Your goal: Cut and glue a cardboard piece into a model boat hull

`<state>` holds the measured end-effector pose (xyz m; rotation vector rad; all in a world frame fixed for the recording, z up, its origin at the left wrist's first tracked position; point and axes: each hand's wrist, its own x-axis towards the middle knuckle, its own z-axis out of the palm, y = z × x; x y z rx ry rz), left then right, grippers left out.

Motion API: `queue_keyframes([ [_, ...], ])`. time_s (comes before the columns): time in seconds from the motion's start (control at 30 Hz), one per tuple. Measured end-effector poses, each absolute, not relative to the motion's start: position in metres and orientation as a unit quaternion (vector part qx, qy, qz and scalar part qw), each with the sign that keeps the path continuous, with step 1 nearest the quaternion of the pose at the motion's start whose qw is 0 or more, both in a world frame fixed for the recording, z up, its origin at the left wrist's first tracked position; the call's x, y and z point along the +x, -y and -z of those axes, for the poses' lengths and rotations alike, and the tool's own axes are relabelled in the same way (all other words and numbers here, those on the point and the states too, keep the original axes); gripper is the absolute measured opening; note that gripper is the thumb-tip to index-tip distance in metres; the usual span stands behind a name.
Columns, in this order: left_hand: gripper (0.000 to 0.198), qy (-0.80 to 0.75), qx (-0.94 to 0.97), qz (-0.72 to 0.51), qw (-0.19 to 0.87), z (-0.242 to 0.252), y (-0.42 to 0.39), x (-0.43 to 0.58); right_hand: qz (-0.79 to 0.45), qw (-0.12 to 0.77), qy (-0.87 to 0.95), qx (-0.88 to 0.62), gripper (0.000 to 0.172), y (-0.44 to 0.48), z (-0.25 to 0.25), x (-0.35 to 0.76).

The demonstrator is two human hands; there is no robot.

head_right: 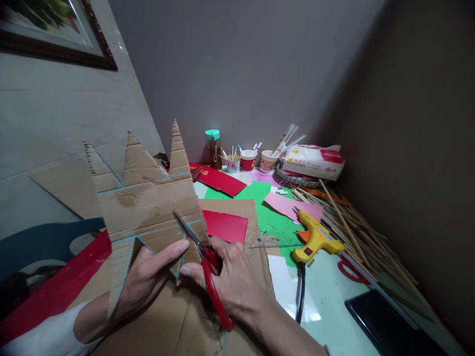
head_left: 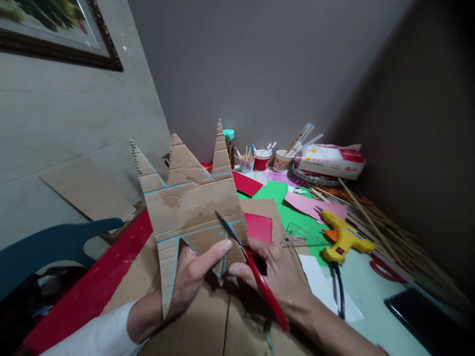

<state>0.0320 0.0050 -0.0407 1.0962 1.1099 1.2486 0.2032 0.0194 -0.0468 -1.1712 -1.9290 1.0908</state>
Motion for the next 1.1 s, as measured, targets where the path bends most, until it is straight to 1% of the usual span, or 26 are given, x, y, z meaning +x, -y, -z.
queue_keyframes([
  [0.07,0.042,-0.456,0.485,-0.507,0.548,0.041,-0.006,0.032,-0.432,0.321,0.731,-0.420,0.047,-0.020,0.047,0.203],
  [0.13,0.042,-0.441,0.494,-0.512,0.546,0.041,-0.008,0.031,-0.450,0.331,0.722,-0.408,0.047,-0.021,0.045,0.204],
  [0.23,0.044,-0.420,0.464,-0.566,0.537,0.039,-0.011,0.032,-0.459,0.336,0.709,-0.417,0.054,-0.021,0.041,0.205],
  [0.3,0.047,-0.411,0.435,-0.606,0.524,0.037,-0.013,0.035,-0.472,0.332,0.703,-0.417,0.056,-0.022,0.039,0.205],
  [0.47,0.064,-0.408,0.415,-0.667,0.466,0.036,-0.017,0.040,-0.515,0.315,0.687,-0.404,0.053,-0.021,0.037,0.204],
  [0.57,0.066,-0.408,0.415,-0.683,0.441,0.036,-0.018,0.041,-0.546,0.298,0.678,-0.391,0.050,-0.020,0.037,0.205],
  [0.7,0.070,-0.407,0.393,-0.697,0.440,0.033,-0.019,0.043,-0.569,0.288,0.663,-0.393,0.045,-0.018,0.036,0.205],
  [0.9,0.063,-0.413,0.342,-0.709,0.458,0.028,-0.025,0.042,-0.627,0.300,0.603,-0.392,0.040,-0.018,0.040,0.203],
  [0.97,0.061,-0.415,0.314,-0.722,0.457,0.025,-0.028,0.041,-0.622,0.292,0.612,-0.391,0.042,-0.019,0.041,0.203],
  [1.1,0.058,-0.415,0.277,-0.739,0.453,0.015,-0.037,0.032,-0.604,0.248,0.639,-0.407,0.044,-0.020,0.043,0.206],
])
